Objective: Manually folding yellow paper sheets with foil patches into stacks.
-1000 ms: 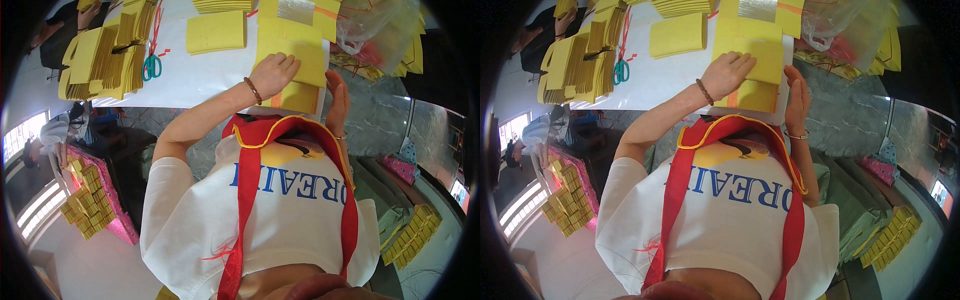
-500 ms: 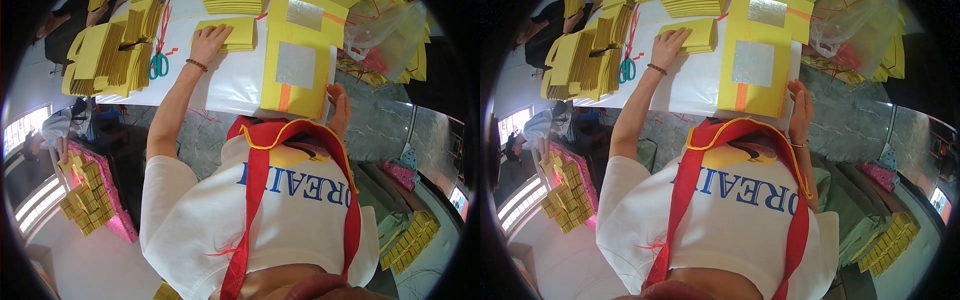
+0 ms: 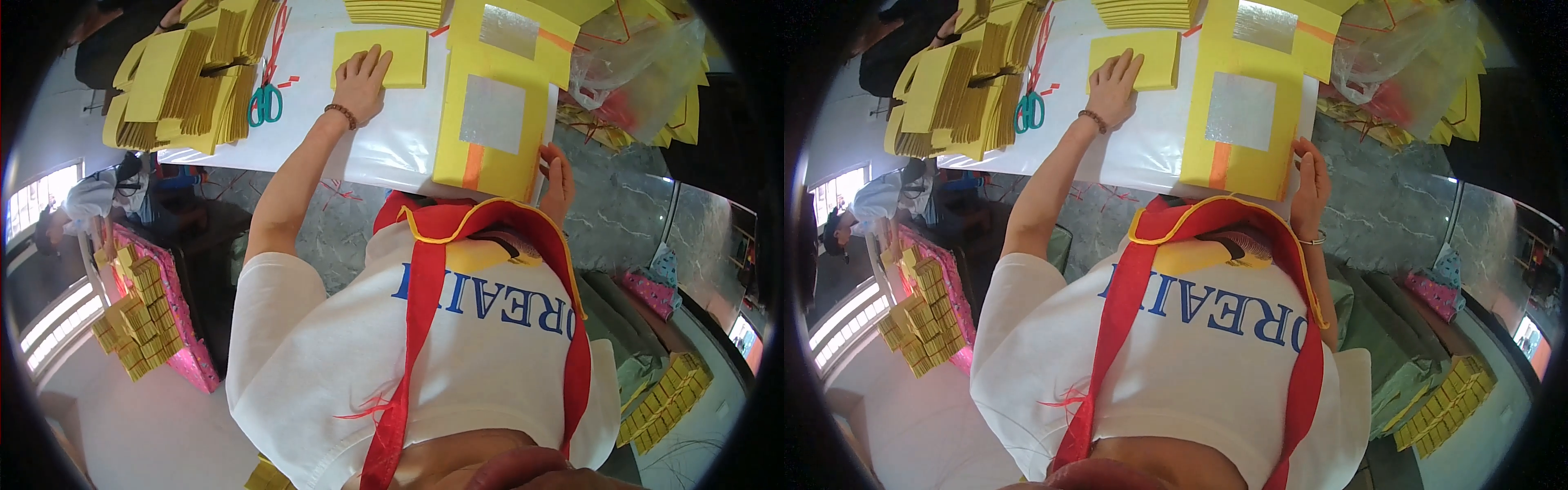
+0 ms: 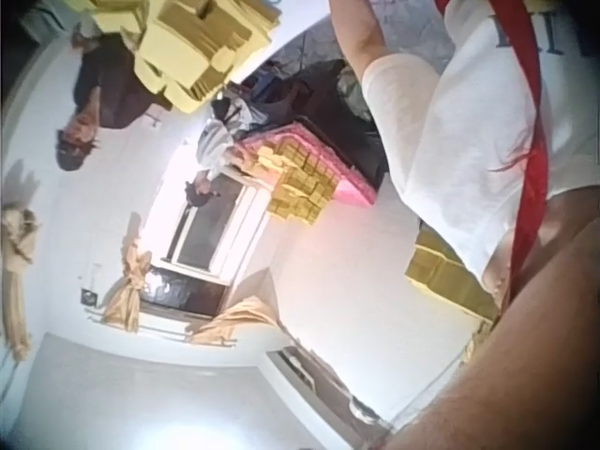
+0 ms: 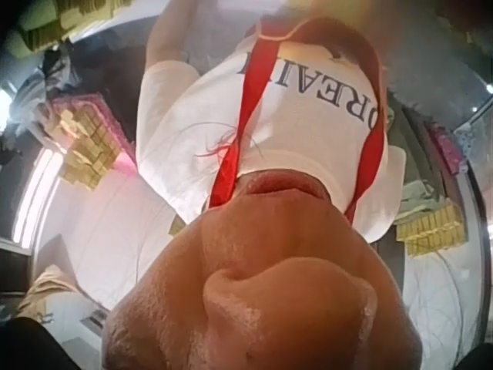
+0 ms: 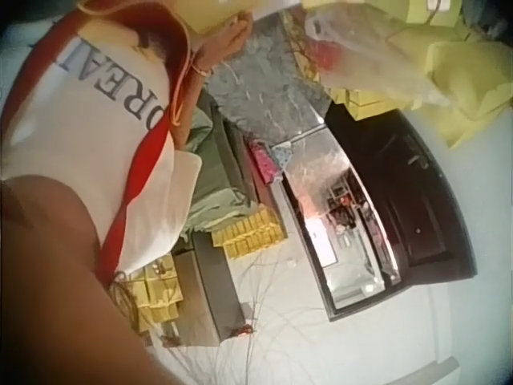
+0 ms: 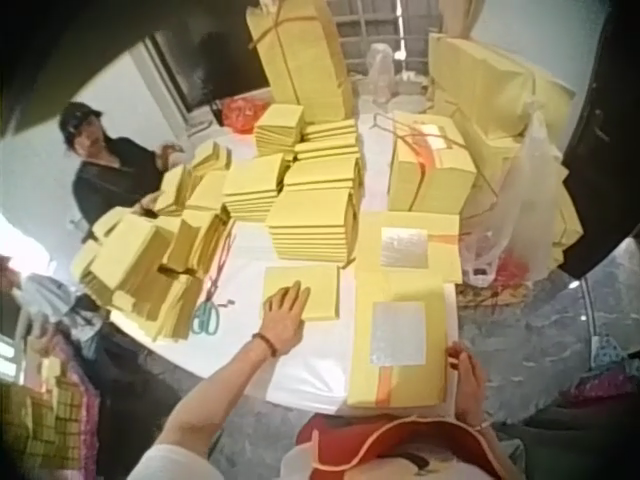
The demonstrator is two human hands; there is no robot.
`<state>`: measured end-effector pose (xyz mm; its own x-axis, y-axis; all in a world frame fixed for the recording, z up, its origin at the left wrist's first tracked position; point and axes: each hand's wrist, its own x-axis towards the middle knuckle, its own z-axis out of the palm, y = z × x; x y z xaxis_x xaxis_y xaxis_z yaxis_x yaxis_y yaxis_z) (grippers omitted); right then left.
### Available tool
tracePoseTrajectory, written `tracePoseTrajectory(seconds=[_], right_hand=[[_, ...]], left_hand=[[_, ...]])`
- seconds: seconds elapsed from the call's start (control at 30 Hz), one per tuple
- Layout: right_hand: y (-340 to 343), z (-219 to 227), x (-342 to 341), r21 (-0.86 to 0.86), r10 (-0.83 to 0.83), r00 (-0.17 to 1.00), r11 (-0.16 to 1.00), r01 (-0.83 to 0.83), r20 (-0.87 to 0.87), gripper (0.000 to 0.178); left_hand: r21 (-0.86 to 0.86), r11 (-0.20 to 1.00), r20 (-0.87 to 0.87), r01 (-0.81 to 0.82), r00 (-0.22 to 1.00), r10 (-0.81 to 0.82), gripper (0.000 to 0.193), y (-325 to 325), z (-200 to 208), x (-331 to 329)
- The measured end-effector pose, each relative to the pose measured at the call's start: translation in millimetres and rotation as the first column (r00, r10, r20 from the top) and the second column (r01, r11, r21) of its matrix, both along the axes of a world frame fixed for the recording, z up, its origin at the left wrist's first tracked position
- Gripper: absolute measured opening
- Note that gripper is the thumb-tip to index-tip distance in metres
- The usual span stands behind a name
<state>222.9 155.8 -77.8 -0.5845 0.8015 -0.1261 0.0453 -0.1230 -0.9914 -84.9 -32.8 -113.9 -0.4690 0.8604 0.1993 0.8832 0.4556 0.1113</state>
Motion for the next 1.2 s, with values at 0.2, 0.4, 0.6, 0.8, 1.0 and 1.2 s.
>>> tracePoseTrajectory(seconds=[0.2,0.4,0.6,0.8,1.0,1.2], right_hand=[[-0.1,-11.3,2.9,0.054,-0.016,1.0,0.998,0.017,-0.025,0.028],[2.1,7.3,2.7,0.636,0.081,0.973,0.744,-0.204,0.217,0.025],[9.0,-5.9,2.5,0.648,0.172,0.951,0.699,-0.302,0.257,0.024],[1.1,-10.5,4.4,0.285,0.2,0.977,0.935,-0.212,0.071,0.03],[-2.0,-11.6,2.9,0.169,0.162,0.98,0.975,-0.142,-0.113,0.034],[7.1,-14.3,6.0,0.522,0.268,0.949,0.793,-0.315,0.166,0.03]], left_hand=[[-0.03,0.999,0.025,0.01,1.0,-0.009,0.065,-3.0,6.2,-5.8],[0.011,1.0,-0.021,0.027,0.999,-0.027,0.066,-0.2,12.0,-9.4],[0.151,0.977,0.102,0.147,0.981,-0.163,0.061,7.6,48.5,28.3],[0.303,0.941,0.833,-0.15,0.521,-0.185,0.063,14.3,46.6,112.0],[0.311,0.841,0.942,-0.442,0.259,-0.212,0.067,19.6,36.8,145.9],[0.307,0.877,0.306,0.369,0.835,-0.458,0.049,3.0,74.8,130.6]])
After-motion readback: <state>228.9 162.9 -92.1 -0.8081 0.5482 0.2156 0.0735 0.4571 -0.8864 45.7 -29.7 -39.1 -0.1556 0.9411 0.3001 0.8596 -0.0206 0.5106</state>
